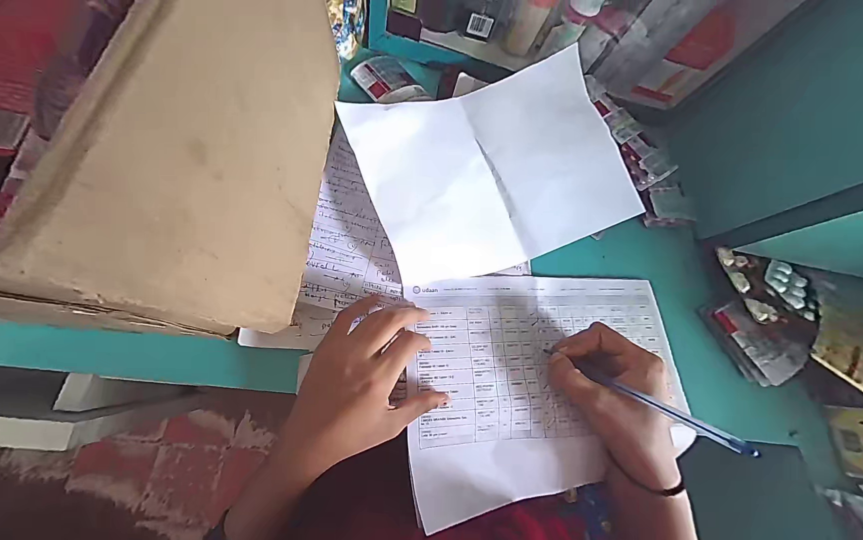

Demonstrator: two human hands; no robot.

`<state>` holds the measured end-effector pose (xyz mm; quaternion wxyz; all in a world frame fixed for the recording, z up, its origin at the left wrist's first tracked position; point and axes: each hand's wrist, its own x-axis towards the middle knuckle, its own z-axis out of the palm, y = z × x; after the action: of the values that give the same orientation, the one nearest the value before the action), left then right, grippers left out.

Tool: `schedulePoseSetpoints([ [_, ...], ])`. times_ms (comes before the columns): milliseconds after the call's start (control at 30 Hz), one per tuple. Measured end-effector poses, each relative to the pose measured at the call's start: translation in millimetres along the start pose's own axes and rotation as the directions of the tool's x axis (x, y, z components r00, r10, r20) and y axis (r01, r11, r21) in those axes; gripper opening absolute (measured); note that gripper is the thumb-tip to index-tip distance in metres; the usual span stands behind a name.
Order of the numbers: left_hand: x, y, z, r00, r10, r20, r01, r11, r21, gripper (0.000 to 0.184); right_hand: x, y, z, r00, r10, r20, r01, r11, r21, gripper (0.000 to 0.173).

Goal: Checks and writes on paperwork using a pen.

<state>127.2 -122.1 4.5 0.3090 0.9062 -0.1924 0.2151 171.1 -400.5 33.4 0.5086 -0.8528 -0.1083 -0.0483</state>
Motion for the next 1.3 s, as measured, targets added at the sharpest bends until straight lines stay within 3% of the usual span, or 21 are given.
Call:
schedulePoseSetpoints([
  [200, 0, 0, 1, 1.000, -0.011, 0.005, 0.011, 1.000, 0.014, 0.046, -12, -4, -7, 0.999, 0.007, 0.045, -0.013, 0.991, 0.134, 0.013],
  [467, -1, 1, 0, 1.000, -0.004, 0.004, 0.004, 1.000, 0.001, 0.047, -18, -5, 0, 1.000, 0.007, -0.018, -0.005, 0.994, 0.112, 0.013],
  [800, 0, 2, -4, 1.000, 0.008, 0.021, -0.008, 1.000, -0.013, 0.041, -17, -10, 2, 1.000, 0.022, 0.003, -0.022, 0.996, -0.090, 0.007],
  [1300, -5, -3, -2, 0.999, 0.042, -0.034, -0.045, 0.994, -0.096, 0.032, -17, -3, 0, 1.000, -0.009, 0.001, 0.009, 0.999, -0.052, 0.005],
])
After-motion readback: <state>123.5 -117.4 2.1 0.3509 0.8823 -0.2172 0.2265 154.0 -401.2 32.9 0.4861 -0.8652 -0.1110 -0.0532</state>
